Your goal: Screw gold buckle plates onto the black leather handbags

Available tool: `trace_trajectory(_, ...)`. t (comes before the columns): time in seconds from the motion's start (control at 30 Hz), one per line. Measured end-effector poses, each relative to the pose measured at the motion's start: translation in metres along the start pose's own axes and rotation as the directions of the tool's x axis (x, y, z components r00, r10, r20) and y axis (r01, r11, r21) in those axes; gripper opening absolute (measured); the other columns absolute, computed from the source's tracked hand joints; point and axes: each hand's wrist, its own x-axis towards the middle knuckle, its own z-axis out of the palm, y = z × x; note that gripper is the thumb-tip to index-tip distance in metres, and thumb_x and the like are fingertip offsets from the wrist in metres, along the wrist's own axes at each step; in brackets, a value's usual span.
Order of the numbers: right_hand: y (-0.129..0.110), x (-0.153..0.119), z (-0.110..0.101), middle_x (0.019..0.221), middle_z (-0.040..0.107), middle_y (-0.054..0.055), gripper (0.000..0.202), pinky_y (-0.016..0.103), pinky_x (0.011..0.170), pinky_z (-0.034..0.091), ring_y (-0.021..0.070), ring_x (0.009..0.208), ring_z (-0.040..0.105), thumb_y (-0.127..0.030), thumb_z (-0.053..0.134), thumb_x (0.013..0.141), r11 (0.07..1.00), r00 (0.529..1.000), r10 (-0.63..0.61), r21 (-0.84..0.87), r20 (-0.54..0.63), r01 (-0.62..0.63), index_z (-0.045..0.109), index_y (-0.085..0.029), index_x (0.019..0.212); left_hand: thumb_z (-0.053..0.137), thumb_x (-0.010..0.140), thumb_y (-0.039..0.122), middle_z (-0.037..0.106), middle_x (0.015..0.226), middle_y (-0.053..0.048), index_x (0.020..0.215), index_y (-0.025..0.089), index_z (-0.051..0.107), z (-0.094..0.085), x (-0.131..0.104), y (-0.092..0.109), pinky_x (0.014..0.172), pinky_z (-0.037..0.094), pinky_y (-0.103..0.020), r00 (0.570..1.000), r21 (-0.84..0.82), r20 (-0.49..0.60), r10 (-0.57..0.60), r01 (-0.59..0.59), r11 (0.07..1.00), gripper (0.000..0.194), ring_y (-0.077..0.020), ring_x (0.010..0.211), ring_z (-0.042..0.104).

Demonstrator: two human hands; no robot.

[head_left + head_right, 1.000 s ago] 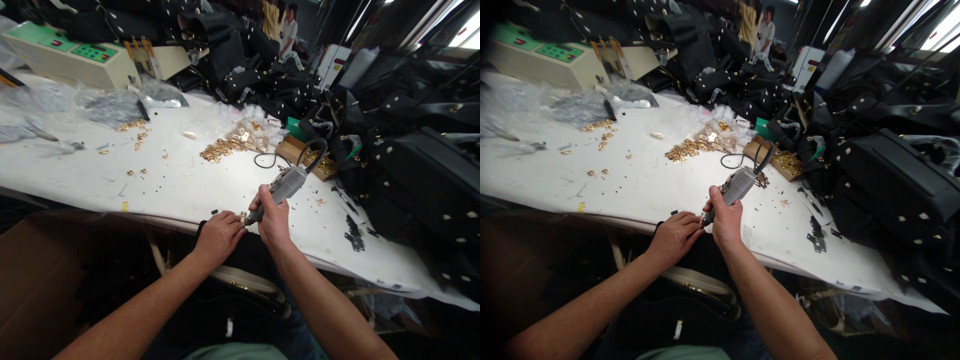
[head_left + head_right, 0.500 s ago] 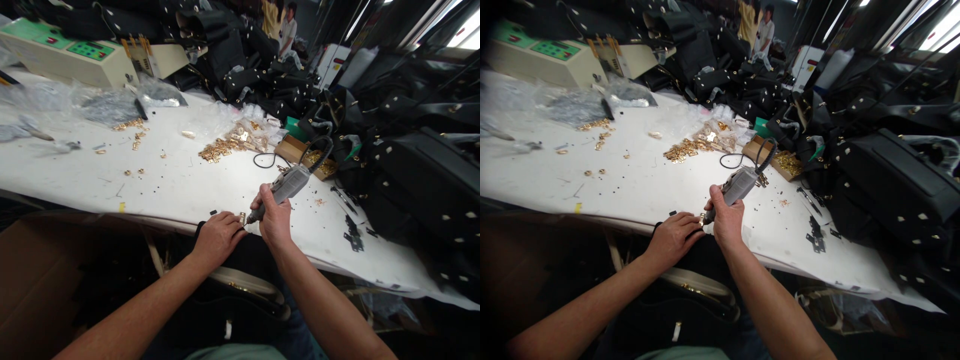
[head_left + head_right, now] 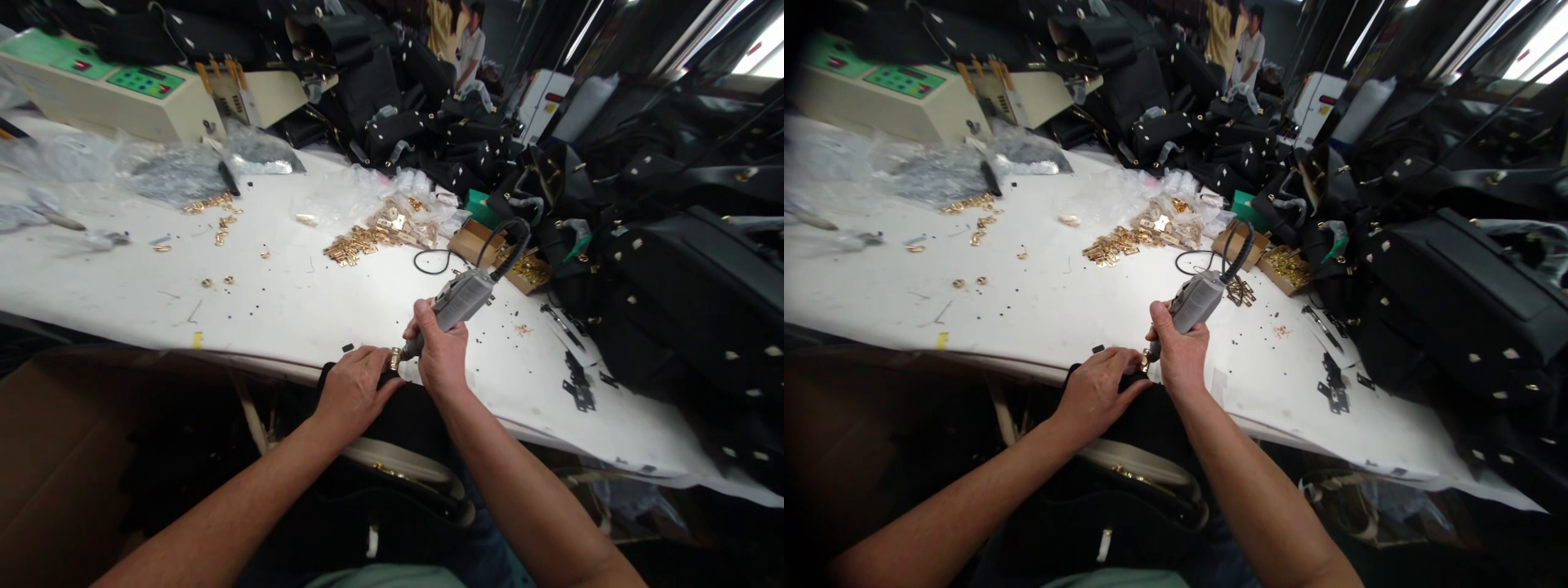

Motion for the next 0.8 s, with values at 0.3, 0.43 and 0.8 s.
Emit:
trace_trajectory(0.3,0.0044,-0.0038,0.0007,0.057,0.061,-0.001,0.037,0.022,0.048,0.043,0.0115,0.050,0.055,-0.050,0.078,0.076,0.999,0.998,0.002,-0.034,0.065,0.001,0.067,-0.016,0.086,0.072,0.088,0.033,0.066,0.101,-0.005,0.107,0.021,0.056,0.0028,-0.0005,-0.0002,0.086,0.050,-0.039,1.000,0.008,-0.007,-0.005,0.005,1.000,0.027,-0.0240,0.096,0.061)
trace_trajectory(0.43,0.0049,-0.0042,0.0008,0.058,0.062,-0.001,0.038,0.022,0.048,0.043,0.0116,0.050,0.054,-0.050,0.078,0.076,0.999,0.997,0.008,-0.041,0.072,-0.005,0.067,-0.016,0.086,0.073,0.087,0.028,0.065,0.102,-0.005,0.107,0.021,0.057,0.0028,-0.0005,0.0017,0.086,0.051,-0.039,1.000,-0.012,-0.031,-0.005,0.005,1.000,0.027,-0.0239,0.096,0.061)
trace_trajectory(0.8,0.0045,-0.0067,0.0005,0.056,0.061,-0.002,0.039,0.022,0.043,0.042,0.0106,0.045,0.051,-0.052,0.078,0.075,0.999,0.995,0.034,-0.043,0.093,-0.030,0.066,-0.016,0.086,0.070,0.090,0.032,0.066,0.100,-0.006,0.093,0.019,0.070,-0.0007,0.0007,0.0063,0.091,0.051,-0.041,1.000,0.031,-0.020,0.018,-0.017,0.999,0.013,-0.0257,0.105,0.056)
